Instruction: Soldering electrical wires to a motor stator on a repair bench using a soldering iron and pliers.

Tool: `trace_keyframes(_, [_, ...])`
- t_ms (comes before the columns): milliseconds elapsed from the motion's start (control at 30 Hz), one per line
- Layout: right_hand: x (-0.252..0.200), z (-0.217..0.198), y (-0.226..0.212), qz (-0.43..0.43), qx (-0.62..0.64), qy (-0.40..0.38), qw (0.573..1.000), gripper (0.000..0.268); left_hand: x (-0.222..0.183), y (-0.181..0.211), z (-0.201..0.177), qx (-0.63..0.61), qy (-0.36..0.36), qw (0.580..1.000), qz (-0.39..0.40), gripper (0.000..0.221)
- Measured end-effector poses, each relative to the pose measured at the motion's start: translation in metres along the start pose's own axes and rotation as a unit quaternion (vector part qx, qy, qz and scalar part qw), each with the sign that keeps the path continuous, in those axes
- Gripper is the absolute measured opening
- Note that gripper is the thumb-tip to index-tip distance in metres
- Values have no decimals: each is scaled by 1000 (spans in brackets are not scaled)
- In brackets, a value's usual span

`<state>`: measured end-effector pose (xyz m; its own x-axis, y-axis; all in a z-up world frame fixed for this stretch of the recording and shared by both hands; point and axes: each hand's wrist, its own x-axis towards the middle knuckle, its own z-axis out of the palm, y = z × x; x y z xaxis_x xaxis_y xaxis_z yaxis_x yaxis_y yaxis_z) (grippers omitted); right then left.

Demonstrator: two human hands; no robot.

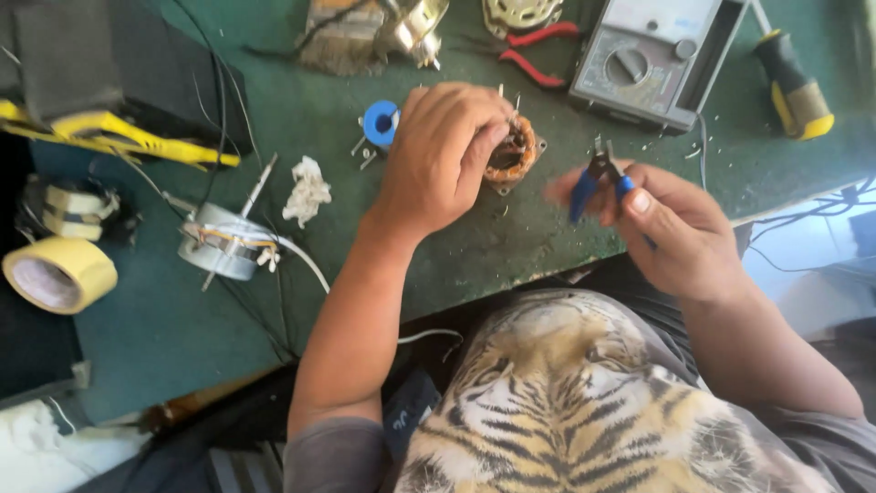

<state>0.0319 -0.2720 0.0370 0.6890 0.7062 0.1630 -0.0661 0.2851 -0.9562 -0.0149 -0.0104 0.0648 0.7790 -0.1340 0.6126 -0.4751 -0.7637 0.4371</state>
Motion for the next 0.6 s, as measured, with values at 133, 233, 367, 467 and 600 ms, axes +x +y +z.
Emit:
trace_keyframes(133, [6,2,1,112,71,-20,991,34,-1,1,-5,-22,-26,999,-6,21])
trace_keyframes(233, [15,9,1,114,-63,-22,991,33,-3,-10,0,-34,2,999,33,21])
trace_keyframes(367, [25,18,-11,75,-230,-15,970,31,-2,-11,0,-43,25,996,69,21])
trace_keyframes(467, [21,16,-4,81,-255,-6,964,31,-3,-12,0,-46,16,996,73,22])
trace_keyframes(600, [20,16,-1,73,-263,1,962,29,-3,-9,1,-49,16,996,74,20])
